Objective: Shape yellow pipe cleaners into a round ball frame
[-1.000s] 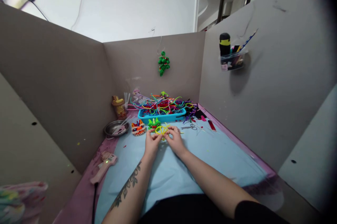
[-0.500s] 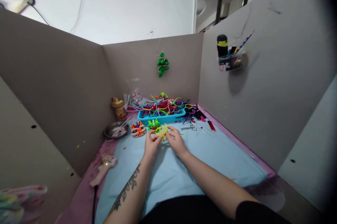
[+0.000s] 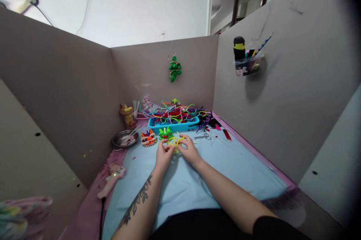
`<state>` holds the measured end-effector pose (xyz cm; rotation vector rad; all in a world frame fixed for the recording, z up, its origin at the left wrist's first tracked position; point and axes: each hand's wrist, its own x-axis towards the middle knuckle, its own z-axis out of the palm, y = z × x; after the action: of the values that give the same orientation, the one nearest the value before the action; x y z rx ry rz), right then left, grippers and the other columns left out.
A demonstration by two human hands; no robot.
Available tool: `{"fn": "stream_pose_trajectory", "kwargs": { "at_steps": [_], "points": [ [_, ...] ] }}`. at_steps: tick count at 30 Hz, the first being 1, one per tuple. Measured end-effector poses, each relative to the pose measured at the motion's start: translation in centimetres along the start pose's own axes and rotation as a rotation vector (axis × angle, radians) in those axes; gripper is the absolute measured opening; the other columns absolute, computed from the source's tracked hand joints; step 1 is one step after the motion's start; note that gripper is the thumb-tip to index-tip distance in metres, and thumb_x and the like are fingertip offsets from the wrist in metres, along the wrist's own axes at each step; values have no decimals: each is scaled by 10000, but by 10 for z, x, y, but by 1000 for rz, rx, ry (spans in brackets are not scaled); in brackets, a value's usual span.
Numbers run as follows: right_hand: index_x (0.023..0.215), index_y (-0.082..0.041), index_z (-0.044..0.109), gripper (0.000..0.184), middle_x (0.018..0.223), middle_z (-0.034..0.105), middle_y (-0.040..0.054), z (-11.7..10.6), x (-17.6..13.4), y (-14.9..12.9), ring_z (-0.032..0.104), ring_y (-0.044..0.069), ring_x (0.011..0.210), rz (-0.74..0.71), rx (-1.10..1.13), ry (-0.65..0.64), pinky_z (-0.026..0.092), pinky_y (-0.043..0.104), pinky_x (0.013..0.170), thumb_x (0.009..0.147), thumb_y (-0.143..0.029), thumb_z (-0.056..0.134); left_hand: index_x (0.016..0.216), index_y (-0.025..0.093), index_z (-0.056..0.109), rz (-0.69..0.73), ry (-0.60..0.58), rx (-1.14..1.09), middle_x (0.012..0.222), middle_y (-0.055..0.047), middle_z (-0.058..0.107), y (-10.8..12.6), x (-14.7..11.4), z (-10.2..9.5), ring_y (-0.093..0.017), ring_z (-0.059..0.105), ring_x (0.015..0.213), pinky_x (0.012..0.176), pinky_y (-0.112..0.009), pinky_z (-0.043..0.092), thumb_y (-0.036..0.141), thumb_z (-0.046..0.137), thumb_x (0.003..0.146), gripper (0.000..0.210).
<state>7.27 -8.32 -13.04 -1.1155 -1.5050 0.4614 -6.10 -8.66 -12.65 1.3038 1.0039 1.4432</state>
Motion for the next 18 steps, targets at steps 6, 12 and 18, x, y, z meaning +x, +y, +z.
{"fn": "stream_pose_trajectory", "kwargs": {
  "at_steps": [6, 12, 18],
  "points": [
    [656, -183, 596, 107, 1066, 523, 76, 5, 2, 7, 477, 213, 1059, 122, 170, 16, 350, 344, 914, 658, -289, 606, 957, 195, 411, 47, -37, 54, 562, 61, 547, 1, -2, 2, -87, 517, 508, 525, -190, 366, 278, 643, 658, 387],
    [544, -162, 567, 252, 1064, 553, 99, 5, 5, 11, 526, 240, 1011, 279, 381, -5, 381, 376, 872, 610, -387, 659, 934, 198, 405, 6, -46, 19, 558, 71, 538, 3, -1, 1, -85, 517, 489, 517, -192, 374, 235, 633, 634, 379],
    [530, -158, 608, 295, 1011, 591, 101, 3, 7, 14, 532, 249, 995, 241, 419, -96, 337, 431, 920, 595, -434, 689, 960, 195, 408, 10, -73, 10, 553, 72, 541, 2, -1, 1, -88, 521, 498, 527, -191, 377, 233, 630, 642, 390]
  ]
}}
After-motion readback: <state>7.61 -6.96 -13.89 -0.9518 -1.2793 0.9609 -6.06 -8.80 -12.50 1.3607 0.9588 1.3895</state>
